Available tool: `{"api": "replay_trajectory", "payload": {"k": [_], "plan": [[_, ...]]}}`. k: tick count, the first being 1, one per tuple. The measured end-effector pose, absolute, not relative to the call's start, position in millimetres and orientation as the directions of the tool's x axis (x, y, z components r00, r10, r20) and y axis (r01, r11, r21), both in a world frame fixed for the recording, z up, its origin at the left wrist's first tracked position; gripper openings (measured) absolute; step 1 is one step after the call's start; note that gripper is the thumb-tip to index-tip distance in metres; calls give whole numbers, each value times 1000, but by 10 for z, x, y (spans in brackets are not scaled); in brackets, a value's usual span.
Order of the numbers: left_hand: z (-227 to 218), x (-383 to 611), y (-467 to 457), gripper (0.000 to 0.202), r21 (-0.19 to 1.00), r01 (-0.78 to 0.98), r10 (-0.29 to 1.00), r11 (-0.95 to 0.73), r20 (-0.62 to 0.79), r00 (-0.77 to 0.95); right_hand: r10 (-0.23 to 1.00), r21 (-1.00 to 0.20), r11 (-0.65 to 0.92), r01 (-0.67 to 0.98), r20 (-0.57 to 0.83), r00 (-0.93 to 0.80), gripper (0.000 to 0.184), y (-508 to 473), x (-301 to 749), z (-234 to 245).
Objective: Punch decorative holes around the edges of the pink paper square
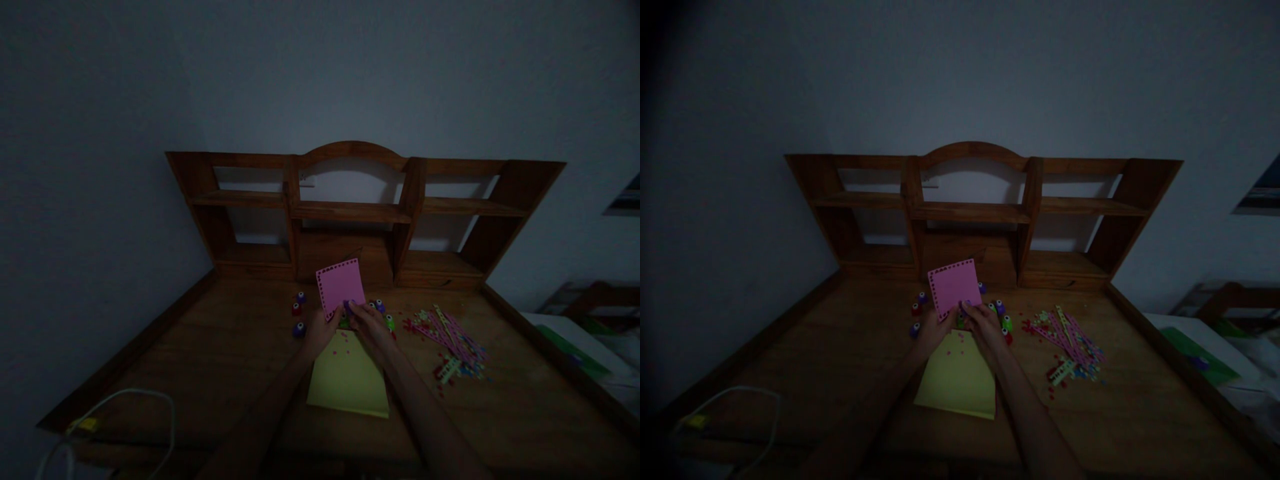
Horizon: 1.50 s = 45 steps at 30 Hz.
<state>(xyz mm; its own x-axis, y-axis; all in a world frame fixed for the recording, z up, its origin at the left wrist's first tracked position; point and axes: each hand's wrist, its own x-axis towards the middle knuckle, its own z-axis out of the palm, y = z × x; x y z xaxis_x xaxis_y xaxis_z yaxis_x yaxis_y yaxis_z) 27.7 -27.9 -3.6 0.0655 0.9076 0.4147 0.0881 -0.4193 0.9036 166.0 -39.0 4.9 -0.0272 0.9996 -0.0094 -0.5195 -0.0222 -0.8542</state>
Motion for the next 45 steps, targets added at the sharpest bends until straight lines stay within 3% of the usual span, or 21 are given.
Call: {"api": "replay_trajectory", "payload": {"k": [30, 45], "plan": [[-100, 243, -254, 30, 906, 144, 915, -399, 382, 131, 1000, -840, -20, -543, -21, -4, 32, -353, 1658, -25], [-214, 254, -200, 33, 902, 129, 905, -412, 389, 173, 1000, -882, -3, -472, -17, 25, 46, -373, 1670, 2]]}}
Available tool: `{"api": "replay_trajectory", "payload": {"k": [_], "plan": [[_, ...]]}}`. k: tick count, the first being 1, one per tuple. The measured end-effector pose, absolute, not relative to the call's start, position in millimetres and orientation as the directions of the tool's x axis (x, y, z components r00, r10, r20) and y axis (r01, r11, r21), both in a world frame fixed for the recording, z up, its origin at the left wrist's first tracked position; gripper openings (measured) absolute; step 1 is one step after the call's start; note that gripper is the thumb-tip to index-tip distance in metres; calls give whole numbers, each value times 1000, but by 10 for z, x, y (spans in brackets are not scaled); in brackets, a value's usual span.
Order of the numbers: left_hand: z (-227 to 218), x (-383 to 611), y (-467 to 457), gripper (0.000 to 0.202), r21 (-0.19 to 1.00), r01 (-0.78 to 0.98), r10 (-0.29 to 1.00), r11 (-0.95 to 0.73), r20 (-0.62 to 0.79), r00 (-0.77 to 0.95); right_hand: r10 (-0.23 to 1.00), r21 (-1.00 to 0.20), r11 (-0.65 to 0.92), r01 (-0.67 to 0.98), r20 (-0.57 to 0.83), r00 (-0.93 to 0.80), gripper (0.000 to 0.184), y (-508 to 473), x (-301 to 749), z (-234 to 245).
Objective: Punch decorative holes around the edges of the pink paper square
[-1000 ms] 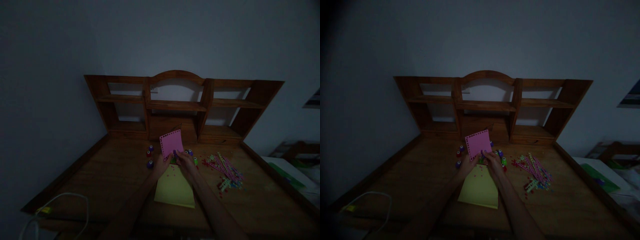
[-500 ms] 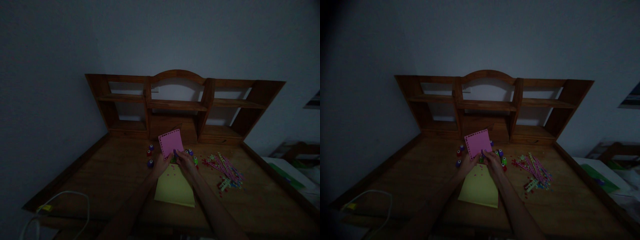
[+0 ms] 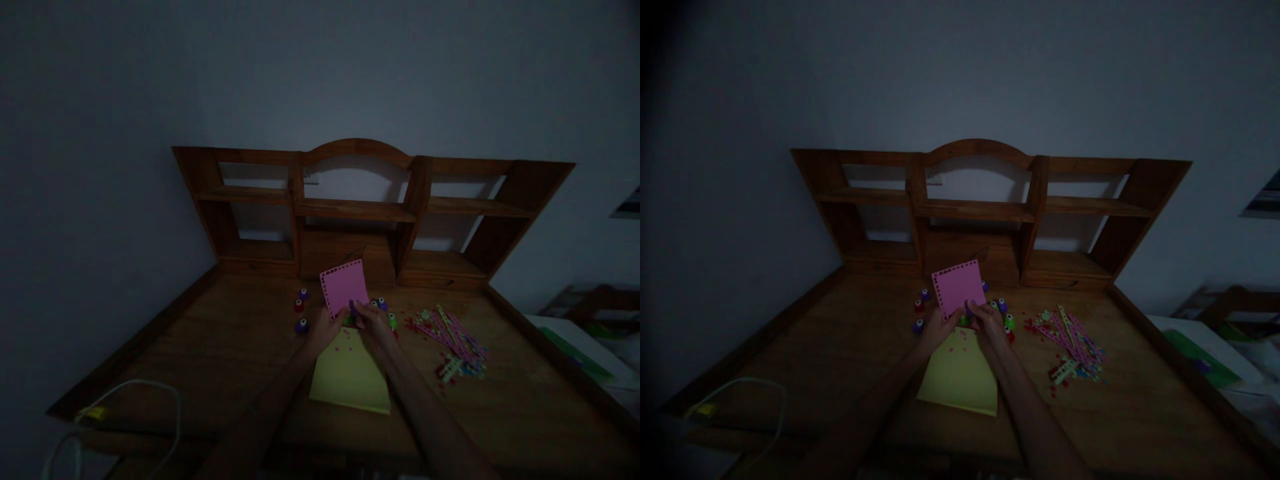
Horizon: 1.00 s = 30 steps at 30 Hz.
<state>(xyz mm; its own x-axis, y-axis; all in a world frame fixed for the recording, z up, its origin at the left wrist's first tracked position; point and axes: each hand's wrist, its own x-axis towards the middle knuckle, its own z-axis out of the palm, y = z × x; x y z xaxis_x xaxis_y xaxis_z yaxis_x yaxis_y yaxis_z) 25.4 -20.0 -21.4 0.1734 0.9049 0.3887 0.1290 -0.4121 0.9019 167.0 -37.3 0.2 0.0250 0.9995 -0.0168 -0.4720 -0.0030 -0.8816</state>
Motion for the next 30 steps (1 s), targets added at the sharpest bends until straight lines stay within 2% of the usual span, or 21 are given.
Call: {"api": "replay_trajectory", "payload": {"k": [13, 19, 25, 30], "plan": [[-118, 273, -260, 35, 904, 128, 909, -408, 389, 148, 997, -897, 15, -442, -21, 76, 46, -370, 1675, -3], [-112, 246, -269, 35, 924, 151, 936, -350, 341, 83, 1000, -895, -1, -447, -12, 21, 32, -375, 1638, -32], [-64, 216, -241, 35, 957, 25, 951, -290, 291, -107, 1000, -892, -1, -452, -2, 3, 32, -406, 1597, -20], [-64, 193, -237, 44, 977, -132, 980, -168, 152, -126, 1000, -891, 11, -453, -3, 31, 30, -386, 1642, -51]]}}
